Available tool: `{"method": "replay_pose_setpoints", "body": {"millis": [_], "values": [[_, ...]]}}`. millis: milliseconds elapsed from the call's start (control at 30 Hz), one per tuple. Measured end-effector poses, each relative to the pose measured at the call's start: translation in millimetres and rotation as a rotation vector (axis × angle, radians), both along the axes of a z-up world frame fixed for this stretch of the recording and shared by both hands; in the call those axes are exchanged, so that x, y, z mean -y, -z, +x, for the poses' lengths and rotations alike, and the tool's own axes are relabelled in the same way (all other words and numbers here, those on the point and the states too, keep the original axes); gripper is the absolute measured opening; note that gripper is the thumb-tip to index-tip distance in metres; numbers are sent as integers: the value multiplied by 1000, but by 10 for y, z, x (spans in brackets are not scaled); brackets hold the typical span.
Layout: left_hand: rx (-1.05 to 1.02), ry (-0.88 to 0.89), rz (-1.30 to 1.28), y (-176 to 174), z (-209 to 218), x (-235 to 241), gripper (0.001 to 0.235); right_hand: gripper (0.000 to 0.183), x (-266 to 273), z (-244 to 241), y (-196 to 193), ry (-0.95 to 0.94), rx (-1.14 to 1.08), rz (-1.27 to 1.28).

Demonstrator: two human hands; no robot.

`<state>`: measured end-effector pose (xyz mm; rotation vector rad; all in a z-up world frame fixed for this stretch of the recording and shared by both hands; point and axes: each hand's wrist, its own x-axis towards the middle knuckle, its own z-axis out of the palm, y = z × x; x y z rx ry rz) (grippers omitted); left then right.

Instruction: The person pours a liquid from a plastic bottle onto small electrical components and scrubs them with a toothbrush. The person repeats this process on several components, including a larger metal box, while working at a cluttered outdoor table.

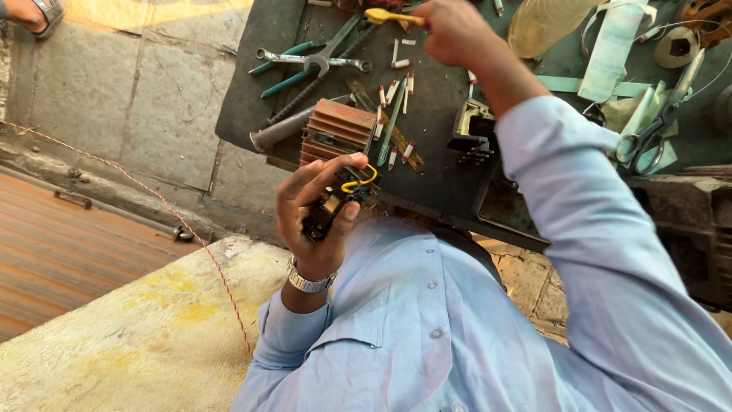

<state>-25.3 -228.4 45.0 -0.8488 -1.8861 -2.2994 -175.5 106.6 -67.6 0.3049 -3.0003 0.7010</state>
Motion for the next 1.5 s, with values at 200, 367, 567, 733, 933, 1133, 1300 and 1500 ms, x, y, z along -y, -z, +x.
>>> {"method": "replay_pose_setpoints", "body": {"millis": [200,367,567,733,933,1133,1300,1500], "values": [[23,-54,20,4,29,96,53,18,-239,342,-151,139,890,516],[-7,-52,-8,17,0,85,53,25,-422,404,-194,162,299,189],[-16,-46,-20,5,6,63,54,22,-388,514,-194,119,774,475],[-9,-33,-7,1,-17,40,53,53,-343,551,-297,166,163,-277],[6,-37,-7,-14,-31,14,52,49,91,408,-269,-20,956,-454],[-23,-5,-19,-37,-3,-29,53,50,540,-2,-48,-143,419,-559],[3,-2,19,-58,35,41,53,60,546,-52,-216,-365,-137,-671],[12,-105,10,-5,27,121,55,39,622,550,-176,-195,1509,-384]]}}
